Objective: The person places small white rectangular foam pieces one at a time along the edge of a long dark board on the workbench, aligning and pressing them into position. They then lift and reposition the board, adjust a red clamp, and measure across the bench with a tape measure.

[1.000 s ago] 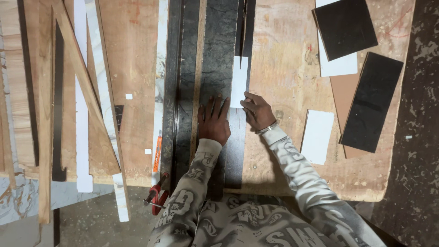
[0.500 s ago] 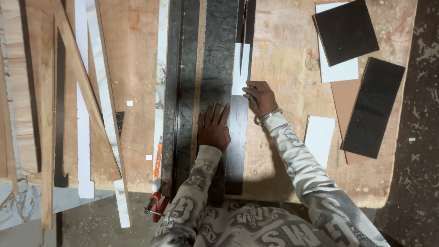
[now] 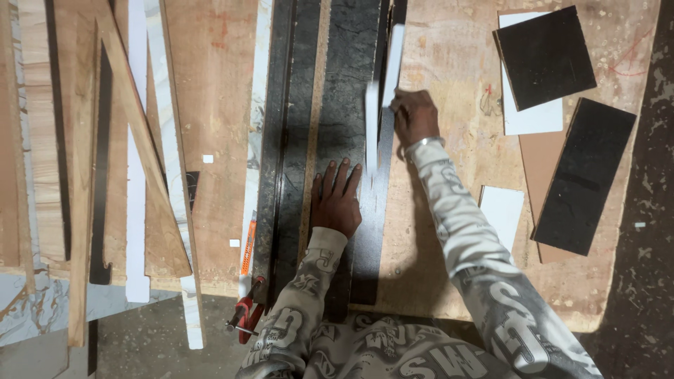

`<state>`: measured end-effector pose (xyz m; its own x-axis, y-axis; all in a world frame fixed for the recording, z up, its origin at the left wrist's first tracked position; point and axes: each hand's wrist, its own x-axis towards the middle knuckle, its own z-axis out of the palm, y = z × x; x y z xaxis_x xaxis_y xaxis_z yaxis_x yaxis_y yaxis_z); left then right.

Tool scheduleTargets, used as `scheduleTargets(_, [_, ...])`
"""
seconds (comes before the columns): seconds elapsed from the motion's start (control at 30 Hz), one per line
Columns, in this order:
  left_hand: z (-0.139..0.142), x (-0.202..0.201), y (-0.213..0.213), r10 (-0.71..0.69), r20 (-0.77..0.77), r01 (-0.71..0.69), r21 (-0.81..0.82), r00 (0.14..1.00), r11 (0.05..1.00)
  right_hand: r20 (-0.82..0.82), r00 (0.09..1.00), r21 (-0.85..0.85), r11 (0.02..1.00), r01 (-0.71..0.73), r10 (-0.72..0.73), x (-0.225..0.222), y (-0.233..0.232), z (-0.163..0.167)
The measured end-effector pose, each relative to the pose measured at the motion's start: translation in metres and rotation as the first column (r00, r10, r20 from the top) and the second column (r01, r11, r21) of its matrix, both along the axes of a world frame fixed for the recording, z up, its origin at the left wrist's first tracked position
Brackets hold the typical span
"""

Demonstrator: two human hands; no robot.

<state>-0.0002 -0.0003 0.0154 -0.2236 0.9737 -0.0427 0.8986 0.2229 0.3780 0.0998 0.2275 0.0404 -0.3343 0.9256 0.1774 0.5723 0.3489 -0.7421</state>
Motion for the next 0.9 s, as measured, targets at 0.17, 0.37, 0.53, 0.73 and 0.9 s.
scheduleTargets(0.17, [0.0, -0.001, 0.001, -0.004, 0.029, 0.005, -0.049, 1.0, 0.999, -0.225, 0.894, -0.03, 0.92, 0.39, -0.386, -0.011, 0.03, 0.002])
scheduleTargets(0.37, [-0.001, -0.003, 0.002, -0.031, 0.019, 0.032, -0.048, 0.999, 0.998, -0.148, 0.941, -0.237, 0.935, 0.265, -0.304, 0.058, -0.033, 0.021])
scheduleTargets(0.53, [-0.008, -0.003, 0.002, -0.019, -0.011, 0.019, -0.006, 1.0, 1.0, 0.417, 0.906, -0.548, 0.775, 0.315, -0.073, 0.097, -0.194, 0.029])
scheduleTargets(0.73, [-0.016, -0.005, 0.004, -0.009, -0.018, 0.01, 0.06, 1.0, 0.998, 0.441, 0.898, -0.249, 0.961, 0.123, -0.001, 0.106, -0.245, 0.0])
scheduleTargets(0.9, [-0.014, -0.006, 0.006, -0.022, -0.02, 0.023, 0.045, 1.0, 0.999, 0.305, 0.918, -0.579, 0.715, 0.391, -0.255, 0.116, -0.216, -0.011])
